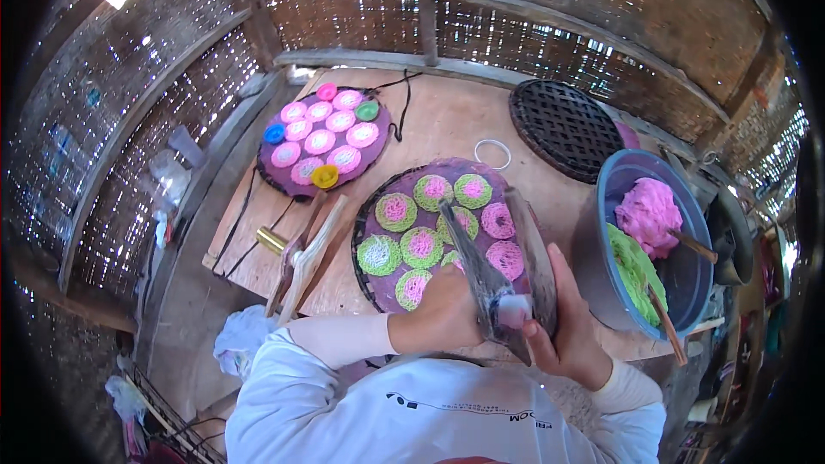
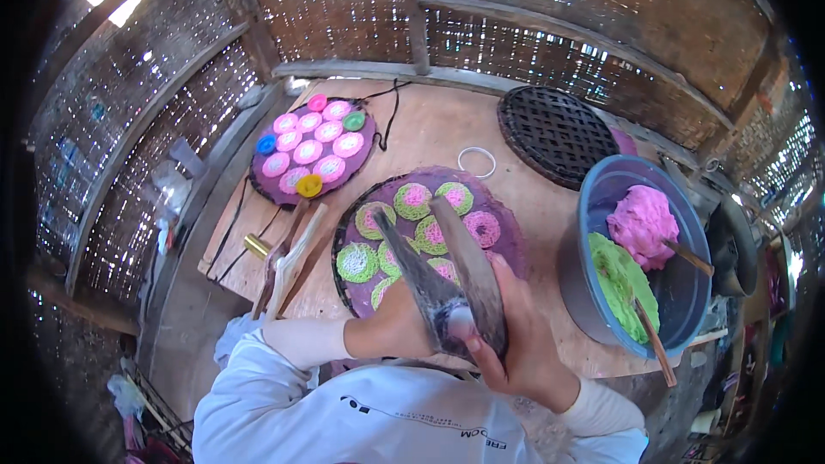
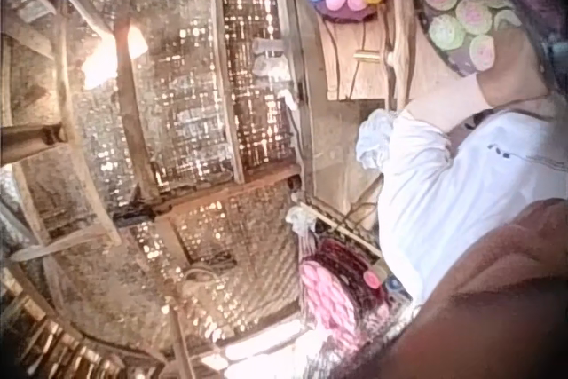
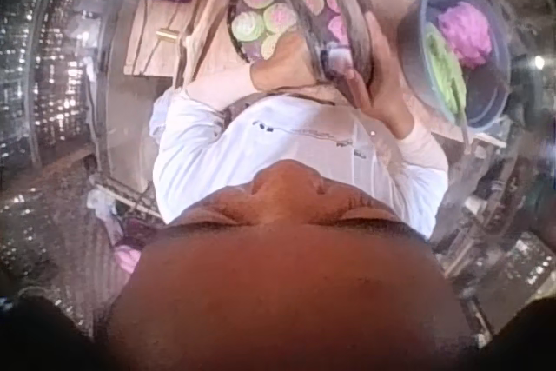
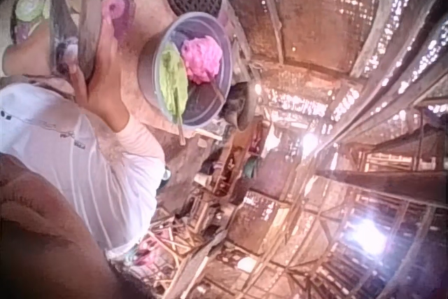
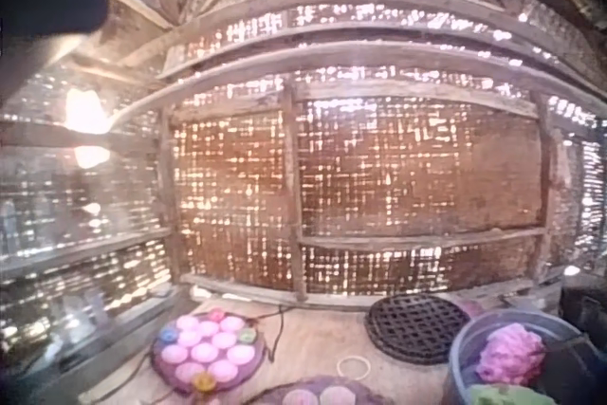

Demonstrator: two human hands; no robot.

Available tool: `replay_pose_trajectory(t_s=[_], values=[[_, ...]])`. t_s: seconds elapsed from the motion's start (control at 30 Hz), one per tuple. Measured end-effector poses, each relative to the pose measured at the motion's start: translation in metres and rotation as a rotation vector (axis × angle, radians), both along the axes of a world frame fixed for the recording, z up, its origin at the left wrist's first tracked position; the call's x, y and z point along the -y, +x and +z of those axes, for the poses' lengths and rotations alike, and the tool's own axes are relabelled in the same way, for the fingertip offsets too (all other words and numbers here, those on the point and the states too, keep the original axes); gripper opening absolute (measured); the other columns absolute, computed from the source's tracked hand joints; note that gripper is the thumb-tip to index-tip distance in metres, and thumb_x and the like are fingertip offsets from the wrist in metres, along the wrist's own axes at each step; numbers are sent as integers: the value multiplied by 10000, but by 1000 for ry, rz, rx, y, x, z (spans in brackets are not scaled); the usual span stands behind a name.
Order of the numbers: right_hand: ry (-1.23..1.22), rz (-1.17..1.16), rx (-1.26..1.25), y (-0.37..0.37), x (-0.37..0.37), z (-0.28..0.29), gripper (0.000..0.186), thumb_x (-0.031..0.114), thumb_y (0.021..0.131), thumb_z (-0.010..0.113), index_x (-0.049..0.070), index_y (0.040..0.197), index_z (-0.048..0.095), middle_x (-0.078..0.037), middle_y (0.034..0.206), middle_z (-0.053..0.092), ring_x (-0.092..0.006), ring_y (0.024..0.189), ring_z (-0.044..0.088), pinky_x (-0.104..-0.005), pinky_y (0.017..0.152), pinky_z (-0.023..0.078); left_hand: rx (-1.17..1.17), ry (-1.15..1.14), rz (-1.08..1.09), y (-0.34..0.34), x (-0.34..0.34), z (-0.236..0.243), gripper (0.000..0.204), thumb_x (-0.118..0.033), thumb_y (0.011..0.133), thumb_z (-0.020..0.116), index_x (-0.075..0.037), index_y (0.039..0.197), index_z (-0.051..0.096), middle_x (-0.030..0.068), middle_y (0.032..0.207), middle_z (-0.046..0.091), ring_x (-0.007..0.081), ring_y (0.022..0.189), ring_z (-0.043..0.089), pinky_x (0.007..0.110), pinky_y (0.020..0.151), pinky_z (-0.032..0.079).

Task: The person uses a wooden mold and a cylindrical plunger to press green and pink dough into circular shapes on a purple mat. They repeatedly scoop dough, fill the mold, and eject the formed rings, stacking them on a tray.

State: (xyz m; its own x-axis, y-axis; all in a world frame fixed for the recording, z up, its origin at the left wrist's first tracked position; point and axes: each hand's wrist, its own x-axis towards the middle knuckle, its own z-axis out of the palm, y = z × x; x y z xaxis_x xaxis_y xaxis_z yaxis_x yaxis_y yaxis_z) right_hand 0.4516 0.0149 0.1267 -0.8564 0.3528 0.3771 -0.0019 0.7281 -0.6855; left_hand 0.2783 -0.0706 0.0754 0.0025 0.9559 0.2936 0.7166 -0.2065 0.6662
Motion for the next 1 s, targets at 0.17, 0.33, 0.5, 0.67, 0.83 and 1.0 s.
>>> replay_pose_trajectory(t_s=[0.17,0.33,0.5,0.67,0.83,1.0], values=[[-541,128,-27,-9,-8,-32,831,272,797,629,-64,1386,150,-227,1370,311,-298,1270,326,-357,1034,277,135,-52,-30,-24,-7,-16,424,-291,556,787,-101,909,648,103,831,637,291,779,621,370,688,465],[-1419,280,89,-28,-18,-61,842,400,808,647,-8,1394,201,-120,1380,339,-191,1272,318,-324,1039,270,-178,125,253,-63,-8,14,387,-267,603,727,-77,931,646,130,825,618,301,760,589,378,674,438],[-735,44,-118,-77,-79,-62,598,393,863,573,23,1299,401,-64,1187,524,-156,1052,508,-321,911,394,-194,621,894,-81,26,-7,405,-196,768,656,-18,1103,514,96,991,523,234,956,481,318,821,353],[233,-897,-44,-137,-214,-90,773,535,635,732,23,1161,487,-148,1077,577,-291,1002,557,-406,844,435,552,-7,718,-70,106,-68,142,-128,904,499,-5,958,546,80,822,533,109,740,498,250,634,382],[203,-1270,337,-148,-286,-136,825,584,582,731,34,1147,489,-182,1090,559,-341,1032,535,-441,854,426,144,-139,768,-24,123,-99,283,-217,825,584,-37,1039,540,113,845,526,220,748,505,340,660,372],[673,-1300,129,-147,-289,-157,696,473,673,716,41,1159,467,-154,1111,553,-326,1016,531,-433,860,405,-100,-413,866,5,142,-106,553,-379,776,620,-81,1215,464,157,1019,409,308,973,378,432,814,280]])
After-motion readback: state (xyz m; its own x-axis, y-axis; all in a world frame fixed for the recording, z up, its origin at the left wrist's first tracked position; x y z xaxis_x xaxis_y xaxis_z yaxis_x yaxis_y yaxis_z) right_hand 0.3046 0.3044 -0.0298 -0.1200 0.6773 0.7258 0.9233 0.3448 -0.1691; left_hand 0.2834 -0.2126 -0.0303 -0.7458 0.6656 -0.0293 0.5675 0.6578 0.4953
